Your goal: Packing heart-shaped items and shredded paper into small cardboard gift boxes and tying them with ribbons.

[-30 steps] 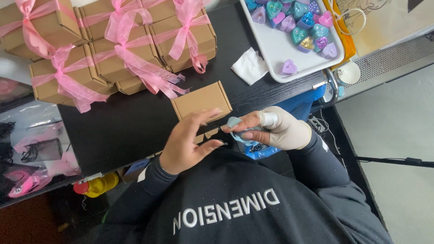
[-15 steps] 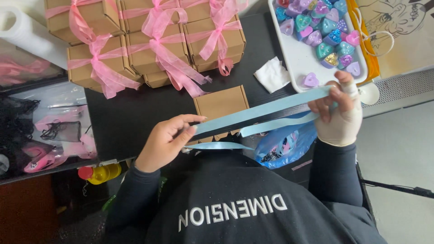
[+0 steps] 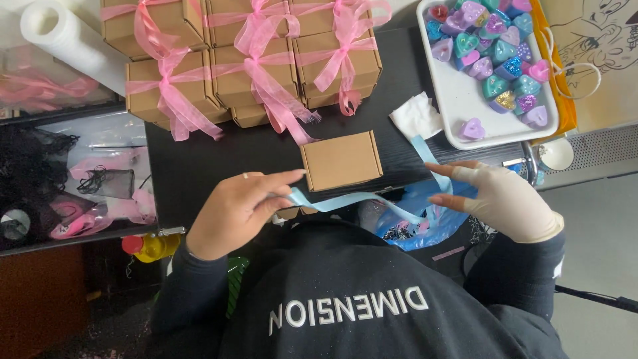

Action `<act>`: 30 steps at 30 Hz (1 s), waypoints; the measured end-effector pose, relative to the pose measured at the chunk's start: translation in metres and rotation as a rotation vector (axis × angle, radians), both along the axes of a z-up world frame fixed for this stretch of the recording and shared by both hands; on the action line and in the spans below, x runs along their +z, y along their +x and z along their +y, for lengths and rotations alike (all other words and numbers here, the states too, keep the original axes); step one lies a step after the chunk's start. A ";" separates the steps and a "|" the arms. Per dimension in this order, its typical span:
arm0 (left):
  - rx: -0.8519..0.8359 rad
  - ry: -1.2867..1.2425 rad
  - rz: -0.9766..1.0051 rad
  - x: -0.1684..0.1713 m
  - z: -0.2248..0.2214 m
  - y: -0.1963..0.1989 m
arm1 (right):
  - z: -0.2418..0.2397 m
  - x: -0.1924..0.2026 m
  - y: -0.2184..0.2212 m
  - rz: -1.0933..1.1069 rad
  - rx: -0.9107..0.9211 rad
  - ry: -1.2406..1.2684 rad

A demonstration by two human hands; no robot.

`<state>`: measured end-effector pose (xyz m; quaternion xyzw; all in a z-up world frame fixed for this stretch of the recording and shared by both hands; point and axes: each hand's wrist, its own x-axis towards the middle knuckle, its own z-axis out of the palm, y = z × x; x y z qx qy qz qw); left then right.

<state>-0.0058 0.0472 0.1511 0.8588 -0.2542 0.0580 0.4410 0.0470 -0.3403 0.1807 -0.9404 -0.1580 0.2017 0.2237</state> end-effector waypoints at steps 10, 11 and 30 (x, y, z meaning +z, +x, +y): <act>-0.210 0.343 -0.738 0.029 -0.043 0.002 | 0.092 -0.056 0.016 0.415 0.524 1.132; -0.210 0.365 -0.796 0.027 -0.043 0.002 | 0.098 -0.065 0.017 0.581 0.497 1.220; 0.294 0.149 -0.516 -0.016 -0.037 -0.013 | 0.061 -0.071 -0.009 -1.332 0.658 0.367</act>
